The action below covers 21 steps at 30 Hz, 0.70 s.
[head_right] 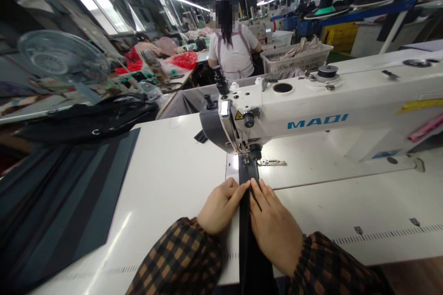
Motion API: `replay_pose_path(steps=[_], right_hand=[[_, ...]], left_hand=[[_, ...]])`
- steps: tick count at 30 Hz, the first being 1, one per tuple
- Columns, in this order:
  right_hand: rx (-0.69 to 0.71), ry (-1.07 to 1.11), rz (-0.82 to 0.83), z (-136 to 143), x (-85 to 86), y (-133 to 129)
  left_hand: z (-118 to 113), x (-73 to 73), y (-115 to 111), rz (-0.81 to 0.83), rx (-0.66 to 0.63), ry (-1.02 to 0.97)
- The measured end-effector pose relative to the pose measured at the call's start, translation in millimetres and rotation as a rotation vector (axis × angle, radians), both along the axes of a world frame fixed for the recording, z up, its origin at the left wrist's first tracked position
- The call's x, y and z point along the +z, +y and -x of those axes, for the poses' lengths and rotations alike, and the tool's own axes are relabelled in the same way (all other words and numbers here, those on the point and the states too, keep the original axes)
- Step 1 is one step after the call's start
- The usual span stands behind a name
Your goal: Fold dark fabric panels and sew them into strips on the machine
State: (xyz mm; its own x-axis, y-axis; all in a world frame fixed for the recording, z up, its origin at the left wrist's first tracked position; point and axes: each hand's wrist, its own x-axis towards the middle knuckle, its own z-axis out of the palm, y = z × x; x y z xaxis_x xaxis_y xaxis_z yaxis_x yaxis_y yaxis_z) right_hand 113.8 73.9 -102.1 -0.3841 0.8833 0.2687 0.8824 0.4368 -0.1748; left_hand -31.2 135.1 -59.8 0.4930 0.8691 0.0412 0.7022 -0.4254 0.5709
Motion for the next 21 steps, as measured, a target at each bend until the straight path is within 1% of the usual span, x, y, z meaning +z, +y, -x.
replay_pose_path(steps=[3, 5, 7, 9, 11, 13, 16, 17, 19, 21], right_hand=[[-0.006, 0.001, 0.004, 0, 1.2, -1], [-0.012, 0.001, 0.004, 1, 3.3, 0], [-0.014, 0.005, 0.001, 2, 4.9, 3], [-0.022, 0.017, -0.007, 3, 4.6, 8], [-0.057, 0.033, -0.016, 2, 1.7, 13], [-0.119, 0.043, -0.027, 0, -3.3, 16], [-0.175, 0.036, -0.039, -5, -11.2, 16], [-0.171, 0.029, -0.043, -7, -13.3, 16], [-0.147, 0.018, -0.054, -9, -16.1, 15], [-0.125, 0.018, -0.068, -9, -17.2, 14]], left_hand=[[12, -2.0, 10, -0.191, -0.151, 0.021], [17, -8.7, 12, -0.254, -0.222, 0.039], [18, -17.4, 8, -0.264, -0.228, 0.063], [17, -24.1, 2, -0.260, -0.194, 0.073], [14, -25.4, -3, -0.240, -0.147, 0.057], [11, -20.3, -7, -0.206, -0.083, 0.024], [2, -3.7, -14, -0.132, 0.053, 0.029], [-3, 2.5, -18, -0.114, 0.089, 0.058], [-13, 13.0, -24, -0.099, 0.116, 0.151], [-22, 18.7, -28, -0.101, 0.121, 0.254]])
